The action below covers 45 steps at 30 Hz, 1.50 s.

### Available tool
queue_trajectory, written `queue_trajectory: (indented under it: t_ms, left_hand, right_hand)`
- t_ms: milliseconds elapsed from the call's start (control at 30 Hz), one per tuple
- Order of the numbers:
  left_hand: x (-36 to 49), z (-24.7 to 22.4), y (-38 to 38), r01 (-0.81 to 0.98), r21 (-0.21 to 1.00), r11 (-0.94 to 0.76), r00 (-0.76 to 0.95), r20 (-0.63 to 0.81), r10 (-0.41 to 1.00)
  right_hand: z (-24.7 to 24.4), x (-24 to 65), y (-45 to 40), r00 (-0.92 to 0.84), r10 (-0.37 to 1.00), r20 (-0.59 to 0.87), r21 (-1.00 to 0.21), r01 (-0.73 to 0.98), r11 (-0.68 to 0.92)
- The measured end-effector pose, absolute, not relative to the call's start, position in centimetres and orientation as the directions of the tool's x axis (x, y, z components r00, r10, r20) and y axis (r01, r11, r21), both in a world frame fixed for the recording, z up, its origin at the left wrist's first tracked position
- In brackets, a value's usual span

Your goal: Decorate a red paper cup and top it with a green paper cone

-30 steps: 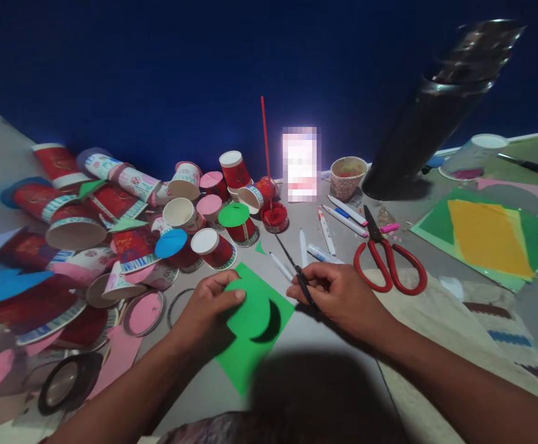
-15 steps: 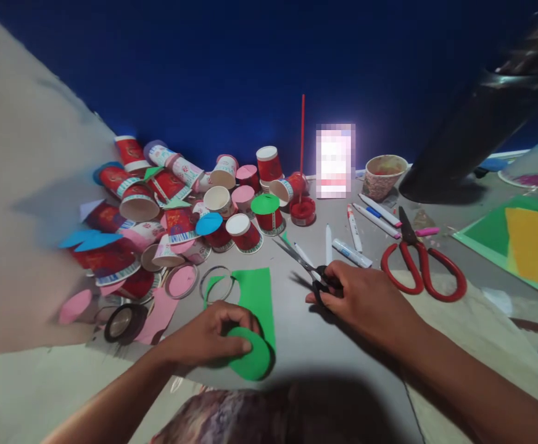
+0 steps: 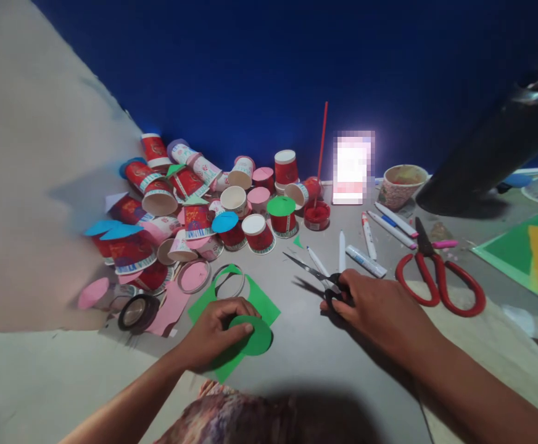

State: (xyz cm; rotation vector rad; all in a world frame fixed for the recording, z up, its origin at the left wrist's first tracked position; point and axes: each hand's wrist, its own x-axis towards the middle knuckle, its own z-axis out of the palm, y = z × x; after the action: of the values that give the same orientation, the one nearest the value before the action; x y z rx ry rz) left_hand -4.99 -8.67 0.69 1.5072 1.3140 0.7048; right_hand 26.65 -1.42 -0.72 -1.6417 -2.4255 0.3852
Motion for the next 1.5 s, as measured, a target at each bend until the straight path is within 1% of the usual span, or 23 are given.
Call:
queue_trajectory:
  t_ms: [67,167,233,300,333,433,500,600,667,767,900,967,1033,1100,1133,1167,1200,1267,1333,1433,1500]
  left_hand:
    - [-6.2,1.2,-8.5,0.426,0.902,0.062,0.229,-0.173,0.958]
    - [-7.9,1.8,-8.1,0.506,0.857,0.102,0.101,-0.176,0.979]
    - [-8.2,2.1,-7.8,0.489,0.866,0.101,0.062,-0.15,0.987]
    - [-7.7,2.5,-7.4,0.425,0.898,0.113,0.109,-0.175,0.979]
    - [-7.2,2.8,-7.2,0.399,0.907,0.132,0.147,-0.206,0.968]
    - [-5.1,3.9,-6.0,0.378,0.91,0.17,0.265,-0.283,0.922]
    - [-3.5,4.9,-5.0,0.382,0.911,0.157,0.351,-0.3,0.887]
    - [-1.3,6.0,-3.6,0.403,0.905,0.139,0.447,-0.327,0.833]
    - [-0.2,6.2,-2.9,0.411,0.899,0.151,0.48,-0.354,0.803]
    - [0.6,5.6,-2.1,0.382,0.901,0.205,0.505,-0.389,0.77]
    - [0.4,3.5,-1.3,0.267,0.928,0.258,0.458,-0.358,0.814]
    - [0.2,2.5,-1.0,0.165,0.937,0.307,0.41,-0.348,0.843]
    - [0.0,1.9,-1.0,0.084,0.934,0.347,0.381,-0.352,0.855]
    - [0.0,1.6,-1.1,0.041,0.928,0.371,0.387,-0.357,0.85]
    - [0.0,1.6,-1.3,0.029,0.923,0.383,0.401,-0.362,0.842]
    - [0.0,1.5,-1.4,0.02,0.918,0.396,0.417,-0.368,0.831]
    - [0.0,1.4,-1.5,0.013,0.913,0.408,0.431,-0.374,0.821]
    - [0.1,1.1,-1.5,-0.002,0.907,0.42,0.427,-0.379,0.821]
    - [0.2,0.8,-1.2,-0.03,0.905,0.424,0.374,-0.383,0.845]
    - [0.4,0.6,-0.7,-0.098,0.9,0.425,0.29,-0.383,0.877]
    - [0.5,0.5,-0.5,-0.128,0.902,0.413,0.292,-0.364,0.884]
  right_hand:
    - [-0.2,26.5,-1.4,-0.388,0.921,-0.024,-0.341,0.87,0.357]
    - [0.6,26.0,-1.5,-0.432,0.898,-0.079,-0.425,0.83,0.362]
    - [1.0,25.6,-1.6,-0.427,0.9,-0.088,-0.471,0.814,0.341]
    - [1.2,25.3,-1.8,-0.413,0.907,-0.082,-0.49,0.809,0.324]
    - [1.3,25.1,-1.9,-0.415,0.906,-0.08,-0.481,0.812,0.33]
    - [1.8,24.6,-2.3,-0.46,0.882,-0.102,-0.39,0.834,0.39]
    - [2.2,24.3,-2.6,-0.466,0.876,-0.124,-0.341,0.849,0.403]
    - [2.6,24.0,-2.9,-0.432,0.89,-0.148,-0.276,0.882,0.383]
    - [2.8,24.2,-2.7,-0.376,0.914,-0.152,-0.229,0.913,0.337]
    - [2.9,25.3,-1.4,-0.248,0.957,-0.15,-0.163,0.961,0.224]
    - [3.3,27.2,0.5,-0.102,0.984,-0.15,-0.114,0.99,0.085]
    - [3.5,27.7,0.7,-0.096,0.986,-0.136,-0.122,0.989,0.079]
    - [3.6,27.4,0.3,-0.148,0.979,-0.141,-0.153,0.98,0.126]
    - [3.2,26.7,-0.4,-0.266,0.948,-0.178,-0.236,0.946,0.221]
    - [2.8,26.3,-0.6,-0.339,0.92,-0.196,-0.301,0.914,0.273]
    - [2.4,26.1,-0.7,-0.381,0.904,-0.193,-0.341,0.89,0.303]
    - [1.9,26.0,-0.7,-0.375,0.912,-0.165,-0.345,0.889,0.303]
    - [1.1,26.3,-0.1,-0.289,0.952,-0.099,-0.294,0.923,0.25]
    - [0.7,27.2,1.0,-0.203,0.977,-0.06,-0.251,0.951,0.183]
    - [0.4,28.8,2.2,-0.178,0.982,-0.064,-0.267,0.951,0.155]
    - [0.4,29.6,2.4,-0.192,0.978,-0.079,-0.291,0.943,0.162]
